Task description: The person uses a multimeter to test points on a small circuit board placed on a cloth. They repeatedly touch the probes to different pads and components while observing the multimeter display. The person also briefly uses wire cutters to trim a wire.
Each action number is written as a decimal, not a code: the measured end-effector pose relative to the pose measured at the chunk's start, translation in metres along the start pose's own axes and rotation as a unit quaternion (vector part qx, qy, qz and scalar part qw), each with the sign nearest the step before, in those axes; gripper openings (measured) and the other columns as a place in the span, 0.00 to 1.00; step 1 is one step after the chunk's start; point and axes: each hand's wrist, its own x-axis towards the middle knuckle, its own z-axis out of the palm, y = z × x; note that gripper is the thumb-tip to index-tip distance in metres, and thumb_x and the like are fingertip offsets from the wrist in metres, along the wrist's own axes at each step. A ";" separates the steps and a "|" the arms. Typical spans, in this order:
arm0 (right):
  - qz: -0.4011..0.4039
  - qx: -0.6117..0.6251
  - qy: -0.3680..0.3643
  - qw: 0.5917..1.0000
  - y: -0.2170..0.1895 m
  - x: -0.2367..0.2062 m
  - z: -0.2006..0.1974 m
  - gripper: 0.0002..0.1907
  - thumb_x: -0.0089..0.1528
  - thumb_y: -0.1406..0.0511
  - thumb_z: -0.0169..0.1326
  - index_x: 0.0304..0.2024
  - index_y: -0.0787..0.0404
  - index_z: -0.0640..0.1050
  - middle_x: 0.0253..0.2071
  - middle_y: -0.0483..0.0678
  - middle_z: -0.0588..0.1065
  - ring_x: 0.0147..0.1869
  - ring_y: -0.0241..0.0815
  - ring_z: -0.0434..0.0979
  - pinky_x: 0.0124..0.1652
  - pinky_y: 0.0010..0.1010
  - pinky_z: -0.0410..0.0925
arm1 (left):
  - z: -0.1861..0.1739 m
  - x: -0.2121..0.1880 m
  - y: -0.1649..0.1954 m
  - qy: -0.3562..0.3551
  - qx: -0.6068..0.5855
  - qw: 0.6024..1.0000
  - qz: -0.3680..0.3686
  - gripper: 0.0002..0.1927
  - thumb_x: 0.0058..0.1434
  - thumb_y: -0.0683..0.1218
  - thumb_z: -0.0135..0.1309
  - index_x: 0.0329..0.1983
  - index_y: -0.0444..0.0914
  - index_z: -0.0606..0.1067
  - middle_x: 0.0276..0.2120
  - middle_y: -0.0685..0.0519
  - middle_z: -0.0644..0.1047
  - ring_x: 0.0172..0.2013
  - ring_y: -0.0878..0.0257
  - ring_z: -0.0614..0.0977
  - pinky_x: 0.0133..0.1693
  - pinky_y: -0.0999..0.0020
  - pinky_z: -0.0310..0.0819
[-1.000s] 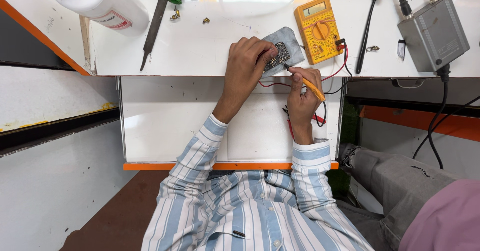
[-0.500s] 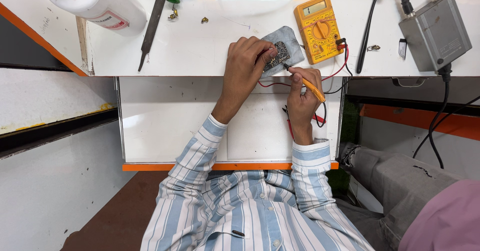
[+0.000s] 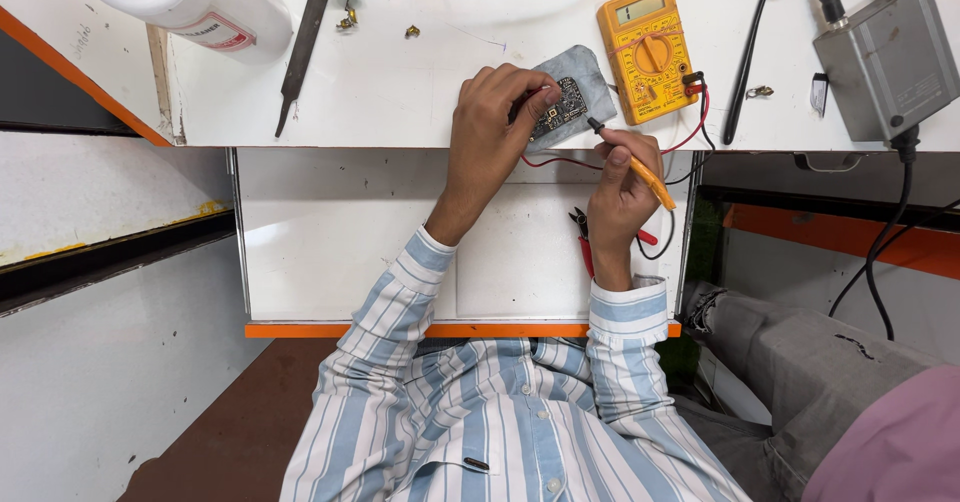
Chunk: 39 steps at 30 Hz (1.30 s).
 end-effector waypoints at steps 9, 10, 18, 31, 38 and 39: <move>-0.005 -0.043 -0.007 0.999 -0.006 0.001 -0.002 0.20 0.76 0.56 0.48 0.53 0.67 0.77 0.47 0.50 0.74 0.49 0.39 0.79 0.49 0.29 0.75 | -0.010 0.000 0.009 0.026 -0.091 0.994 -0.047 0.13 0.69 0.54 0.58 0.44 0.40 0.80 0.37 0.56 0.81 0.39 0.63 0.80 0.43 0.67 0.75; 0.000 -0.033 -0.007 0.999 -0.008 0.001 -0.002 0.20 0.76 0.56 0.48 0.54 0.68 0.76 0.47 0.50 0.74 0.49 0.39 0.79 0.49 0.28 0.75 | -0.011 0.000 0.010 0.023 -0.095 0.994 -0.052 0.12 0.69 0.54 0.58 0.44 0.41 0.80 0.37 0.56 0.81 0.39 0.64 0.80 0.43 0.68 0.75; 0.020 -0.026 -0.005 0.999 -0.011 -0.005 -0.004 0.19 0.77 0.57 0.47 0.55 0.68 0.75 0.49 0.50 0.73 0.51 0.39 0.80 0.50 0.29 0.76 | -0.018 -0.003 0.014 0.006 -0.143 0.984 -0.106 0.13 0.69 0.54 0.58 0.47 0.41 0.81 0.38 0.57 0.81 0.34 0.70 0.80 0.36 0.74 0.75; 0.024 -0.019 0.005 1.000 -0.012 -0.010 -0.006 0.19 0.78 0.57 0.46 0.56 0.68 0.75 0.52 0.51 0.72 0.50 0.39 0.78 0.48 0.28 0.74 | -0.010 0.025 0.011 -0.059 -0.005 0.992 0.112 0.08 0.69 0.49 0.58 0.42 0.39 0.77 0.36 0.56 0.78 0.39 0.59 0.77 0.45 0.62 0.66; 0.022 -0.016 0.009 1.000 -0.010 -0.012 -0.007 0.18 0.79 0.58 0.46 0.56 0.68 0.75 0.52 0.51 0.72 0.50 0.39 0.78 0.47 0.27 0.74 | -0.001 0.027 -0.003 -0.060 0.009 0.993 0.105 0.08 0.70 0.48 0.56 0.42 0.39 0.76 0.36 0.55 0.76 0.39 0.58 0.76 0.45 0.61 0.66; 0.021 -0.020 0.009 1.000 -0.009 -0.012 -0.007 0.18 0.78 0.58 0.46 0.56 0.68 0.75 0.51 0.51 0.72 0.49 0.39 0.78 0.47 0.27 0.74 | -0.001 0.028 -0.005 -0.060 0.010 0.992 0.107 0.08 0.70 0.48 0.56 0.42 0.39 0.76 0.36 0.55 0.76 0.39 0.58 0.76 0.46 0.61 0.66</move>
